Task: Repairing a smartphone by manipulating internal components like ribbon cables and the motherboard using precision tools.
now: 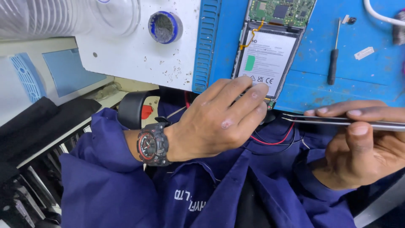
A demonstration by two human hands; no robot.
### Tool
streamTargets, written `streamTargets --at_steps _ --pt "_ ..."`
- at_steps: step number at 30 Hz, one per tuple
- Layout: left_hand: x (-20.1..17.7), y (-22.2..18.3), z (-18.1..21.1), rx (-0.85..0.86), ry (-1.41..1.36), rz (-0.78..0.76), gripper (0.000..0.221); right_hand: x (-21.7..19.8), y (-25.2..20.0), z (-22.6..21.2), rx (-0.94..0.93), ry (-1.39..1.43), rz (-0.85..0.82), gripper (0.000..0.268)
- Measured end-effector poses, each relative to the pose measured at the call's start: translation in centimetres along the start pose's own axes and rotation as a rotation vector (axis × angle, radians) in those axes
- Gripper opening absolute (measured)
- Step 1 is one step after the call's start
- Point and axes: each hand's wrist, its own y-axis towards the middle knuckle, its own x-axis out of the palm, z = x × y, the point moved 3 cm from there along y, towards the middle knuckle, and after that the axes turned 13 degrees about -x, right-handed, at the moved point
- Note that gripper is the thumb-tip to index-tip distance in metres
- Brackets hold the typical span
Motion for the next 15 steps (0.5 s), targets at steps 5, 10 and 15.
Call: streamTargets --at_steps 5,10,15 --pt "-0.1 0.2 0.2 0.004 -0.036 -0.016 0.020 0.1 0.4 -0.2 -0.026 -0.004 -0.015 0.023" --pt "-0.7 1.4 -0.1 0.017 -0.056 -0.043 0.017 0.9 0.6 -0.9 -0.023 -0.027 0.070 0.028" --pt "-0.1 2.8 -0.5 0.142 0.100 -0.078 0.015 -0.1 0.3 -0.3 -0.030 0.034 0.061 0.018"
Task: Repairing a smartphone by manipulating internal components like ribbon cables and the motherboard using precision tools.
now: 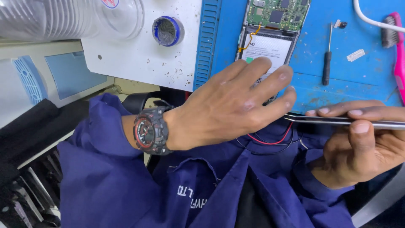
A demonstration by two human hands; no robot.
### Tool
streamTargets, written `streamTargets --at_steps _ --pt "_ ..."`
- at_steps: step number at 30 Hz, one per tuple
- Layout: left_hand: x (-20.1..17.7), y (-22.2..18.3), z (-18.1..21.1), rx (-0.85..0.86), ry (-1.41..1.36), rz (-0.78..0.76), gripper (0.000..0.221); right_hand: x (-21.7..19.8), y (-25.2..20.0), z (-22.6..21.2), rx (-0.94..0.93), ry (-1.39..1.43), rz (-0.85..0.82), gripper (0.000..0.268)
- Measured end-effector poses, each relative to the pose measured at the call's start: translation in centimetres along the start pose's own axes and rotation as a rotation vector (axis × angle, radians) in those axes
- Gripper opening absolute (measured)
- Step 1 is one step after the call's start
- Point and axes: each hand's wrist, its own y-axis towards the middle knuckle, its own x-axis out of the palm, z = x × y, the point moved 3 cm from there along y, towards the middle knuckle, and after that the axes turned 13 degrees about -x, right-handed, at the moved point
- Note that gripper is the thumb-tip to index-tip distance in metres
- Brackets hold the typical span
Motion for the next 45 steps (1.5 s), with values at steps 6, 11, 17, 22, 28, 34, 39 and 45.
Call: streamTargets --at_steps 6,11,17,22,28,34,39,45 --pt "1.3 0.2 -0.7 0.041 -0.139 -0.068 0.026 0.1 0.0 0.0 0.018 -0.062 0.049 0.024" --pt "2.0 0.0 -1.4 0.029 -0.165 0.001 0.028 0.5 -0.4 0.1 -0.021 -0.031 -0.016 0.025" --pt "1.6 -0.7 -2.3 -0.001 -0.160 0.093 0.027 1.7 -0.7 -0.7 -0.172 -0.115 -0.052 0.024" --pt "0.3 -1.6 -3.2 -0.037 -0.149 0.097 0.022 1.0 -0.3 -1.7 -0.254 -0.205 -0.221 0.016" --pt "0.8 -2.5 -3.2 -0.057 -0.130 0.146 0.028 3.8 -0.2 -2.9 -0.476 -0.201 -0.190 0.032" --pt "0.5 -3.2 -3.1 -0.053 -0.141 0.148 0.030 4.1 -0.6 -3.2 -0.421 -0.277 -0.234 0.028" --pt "0.5 -3.4 -3.0 -0.060 -0.128 0.104 0.030 3.0 -0.3 -3.8 -0.339 -0.333 -0.405 0.016" --pt "0.8 -3.3 -3.0 -0.037 -0.067 0.088 0.029 4.4 -0.6 -3.2 -0.308 -0.317 -0.226 0.020"
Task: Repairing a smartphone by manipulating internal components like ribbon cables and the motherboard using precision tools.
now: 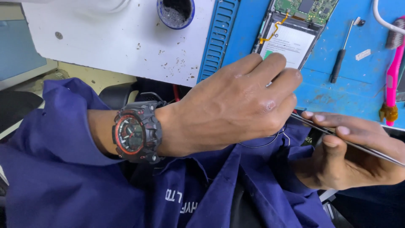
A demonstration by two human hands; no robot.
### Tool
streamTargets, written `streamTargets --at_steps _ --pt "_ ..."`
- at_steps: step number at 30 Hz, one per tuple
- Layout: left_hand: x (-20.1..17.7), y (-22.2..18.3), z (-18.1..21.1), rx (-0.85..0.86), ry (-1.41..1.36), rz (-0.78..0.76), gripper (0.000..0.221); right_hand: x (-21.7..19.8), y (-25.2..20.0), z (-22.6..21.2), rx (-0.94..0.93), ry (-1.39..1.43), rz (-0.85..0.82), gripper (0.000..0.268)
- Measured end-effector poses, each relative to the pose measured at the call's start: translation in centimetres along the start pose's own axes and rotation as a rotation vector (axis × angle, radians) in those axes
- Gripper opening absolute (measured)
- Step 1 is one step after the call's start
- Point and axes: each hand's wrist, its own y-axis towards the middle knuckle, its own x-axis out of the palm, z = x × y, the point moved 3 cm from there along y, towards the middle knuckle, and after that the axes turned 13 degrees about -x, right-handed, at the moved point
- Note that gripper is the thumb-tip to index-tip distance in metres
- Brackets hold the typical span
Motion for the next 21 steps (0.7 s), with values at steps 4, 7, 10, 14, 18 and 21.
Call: streamTargets --at_steps 4,7,10,14,18,21 --pt "0.0 0.2 0.1 0.014 0.015 -0.040 0.029 -0.1 -0.2 -0.2 -0.011 0.013 -0.103 0.012" --pt "-0.1 0.4 0.0 0.021 0.031 -0.059 0.031 0.7 -0.3 -0.5 0.005 0.017 -0.030 0.019" --pt "-0.1 0.4 -0.1 0.026 0.028 -0.079 0.026 0.8 0.0 -0.8 -0.022 -0.033 0.022 0.021" --pt "-0.1 0.5 -0.2 0.027 0.028 -0.076 0.027 0.3 0.6 -1.0 -0.111 -0.046 -0.166 0.020" --pt "-0.1 0.4 -0.2 0.029 0.045 -0.063 0.031 1.0 1.1 -1.7 -0.202 0.003 -0.159 0.020" --pt "-0.1 0.3 -0.1 0.021 0.001 -0.053 0.032 0.0 0.3 -1.7 -0.141 -0.006 -0.167 0.021"
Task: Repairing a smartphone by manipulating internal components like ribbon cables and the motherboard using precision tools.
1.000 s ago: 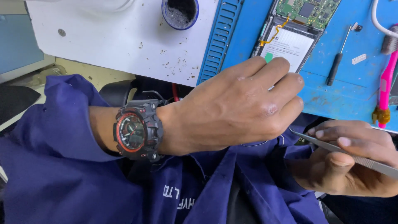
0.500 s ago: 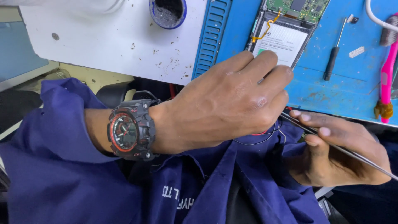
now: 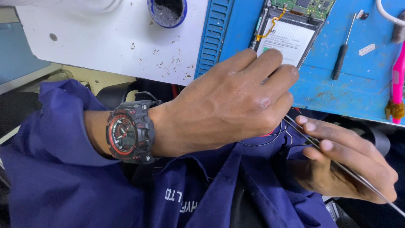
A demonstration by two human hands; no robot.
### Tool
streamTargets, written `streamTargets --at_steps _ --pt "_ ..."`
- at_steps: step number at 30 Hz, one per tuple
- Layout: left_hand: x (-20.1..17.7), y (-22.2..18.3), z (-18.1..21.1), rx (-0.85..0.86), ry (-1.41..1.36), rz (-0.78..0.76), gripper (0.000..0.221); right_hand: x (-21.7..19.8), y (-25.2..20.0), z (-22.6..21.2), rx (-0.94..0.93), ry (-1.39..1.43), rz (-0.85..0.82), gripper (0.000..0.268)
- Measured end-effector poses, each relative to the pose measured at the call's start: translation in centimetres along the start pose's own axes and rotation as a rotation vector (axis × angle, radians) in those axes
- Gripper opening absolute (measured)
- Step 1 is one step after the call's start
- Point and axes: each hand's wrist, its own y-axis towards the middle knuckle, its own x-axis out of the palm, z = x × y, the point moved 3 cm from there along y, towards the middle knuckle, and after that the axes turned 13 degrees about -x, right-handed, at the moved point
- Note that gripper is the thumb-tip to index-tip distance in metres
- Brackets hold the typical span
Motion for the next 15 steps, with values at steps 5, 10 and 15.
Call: streamTargets --at_steps 5,10,15 --pt "-0.7 -0.7 1.2 0.002 -0.010 0.023 0.033 -0.9 -1.2 1.3 0.062 0.013 0.067 0.016" --pt "-0.8 -1.2 1.5 -0.007 0.056 0.017 0.022 -1.0 -4.1 4.4 0.115 -0.030 0.190 0.033" --pt "-0.1 -1.3 0.8 -0.020 -0.060 0.050 0.030 -2.4 -8.4 8.0 0.110 -0.092 0.141 0.019"
